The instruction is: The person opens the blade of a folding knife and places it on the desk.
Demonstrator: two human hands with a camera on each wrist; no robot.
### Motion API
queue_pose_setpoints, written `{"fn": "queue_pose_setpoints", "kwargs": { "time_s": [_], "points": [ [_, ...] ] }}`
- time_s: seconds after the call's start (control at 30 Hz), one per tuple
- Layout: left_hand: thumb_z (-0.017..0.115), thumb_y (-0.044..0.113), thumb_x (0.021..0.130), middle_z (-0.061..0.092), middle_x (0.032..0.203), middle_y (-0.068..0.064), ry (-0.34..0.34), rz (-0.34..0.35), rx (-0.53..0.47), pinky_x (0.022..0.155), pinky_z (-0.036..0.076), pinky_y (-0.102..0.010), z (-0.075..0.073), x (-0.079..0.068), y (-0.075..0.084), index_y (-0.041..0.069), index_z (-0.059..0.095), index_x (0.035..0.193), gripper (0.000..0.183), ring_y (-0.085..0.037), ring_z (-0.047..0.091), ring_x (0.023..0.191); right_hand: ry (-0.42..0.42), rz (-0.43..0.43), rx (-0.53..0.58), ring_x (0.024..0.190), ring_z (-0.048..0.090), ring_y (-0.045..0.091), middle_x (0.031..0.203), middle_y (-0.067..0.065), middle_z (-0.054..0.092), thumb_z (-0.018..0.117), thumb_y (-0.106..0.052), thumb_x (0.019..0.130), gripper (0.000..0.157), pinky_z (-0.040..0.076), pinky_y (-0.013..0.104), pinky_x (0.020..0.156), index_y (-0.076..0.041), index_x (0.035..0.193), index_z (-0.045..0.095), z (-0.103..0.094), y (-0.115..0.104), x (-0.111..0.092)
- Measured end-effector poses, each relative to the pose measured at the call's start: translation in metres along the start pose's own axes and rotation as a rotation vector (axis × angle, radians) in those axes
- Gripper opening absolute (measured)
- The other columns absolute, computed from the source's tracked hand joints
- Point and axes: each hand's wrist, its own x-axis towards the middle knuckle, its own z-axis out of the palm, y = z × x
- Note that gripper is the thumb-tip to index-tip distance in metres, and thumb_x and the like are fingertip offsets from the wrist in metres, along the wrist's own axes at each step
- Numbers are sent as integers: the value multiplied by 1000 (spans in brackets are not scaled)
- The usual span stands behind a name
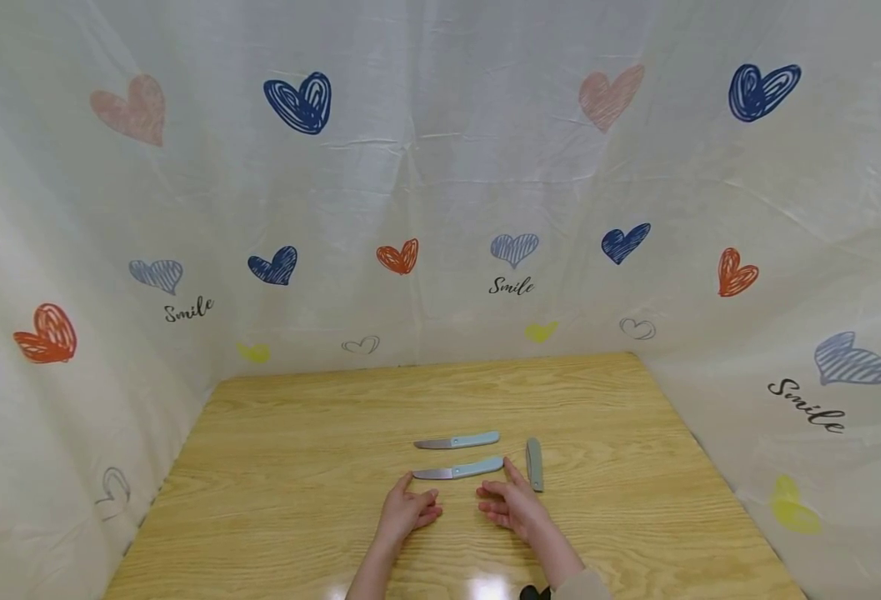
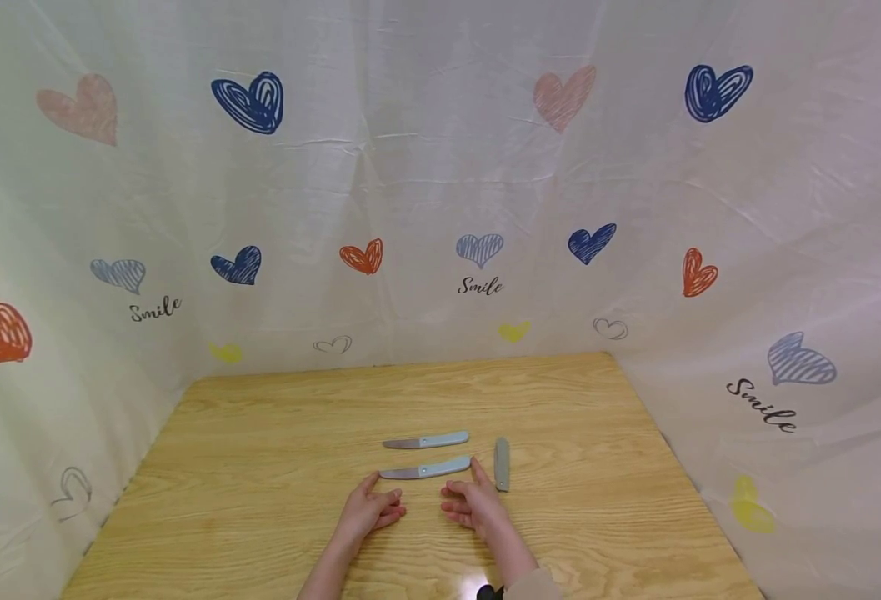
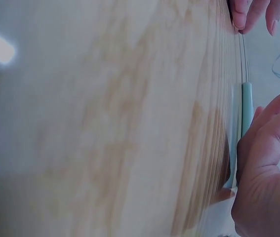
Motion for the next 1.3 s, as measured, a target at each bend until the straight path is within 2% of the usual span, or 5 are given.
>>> {"fn": "queue_pose_setpoints", "kwargs": {
  "time_s": [0.27,0.47,0.73,1.07,1.3],
  "points": [
    [66,4,91,62,90,-20,15,-3,6,67,61,-29,3,-6,7,-20,5,145,86,-19,70,72,9,1,-14,64,65,11,92,5,71,61,-12,93,90,53,20,57,-8,156,-3,0,-2,-1],
    [68,4,89,64,89,-19,42,31,108,67,61,-31,10,-14,16,-20,9,145,85,-18,67,71,17,-23,-28,66,64,11,95,5,71,61,-12,94,89,52,20,59,-6,156,-3,-4,-3,-4],
    [69,4,85,62,87,-13,160,141,222,54,55,-26,25,-15,18,-16,37,135,63,-14,60,64,14,-70,-38,69,64,9,98,5,71,60,-12,95,80,52,20,59,-1,155,8,-14,-9,-14],
    [69,3,86,60,89,-11,38,241,235,55,52,-23,50,4,30,-14,51,126,47,-14,59,71,189,-134,-44,71,59,11,96,6,67,58,-11,97,59,47,19,57,8,145,32,-35,-27,-21],
    [68,6,88,60,89,-8,-74,236,246,61,59,-37,82,20,39,-11,54,126,43,-25,63,71,299,-156,-100,80,55,16,106,14,59,58,-13,96,54,51,21,63,6,143,37,-52,-36,-22]
  ]
}}
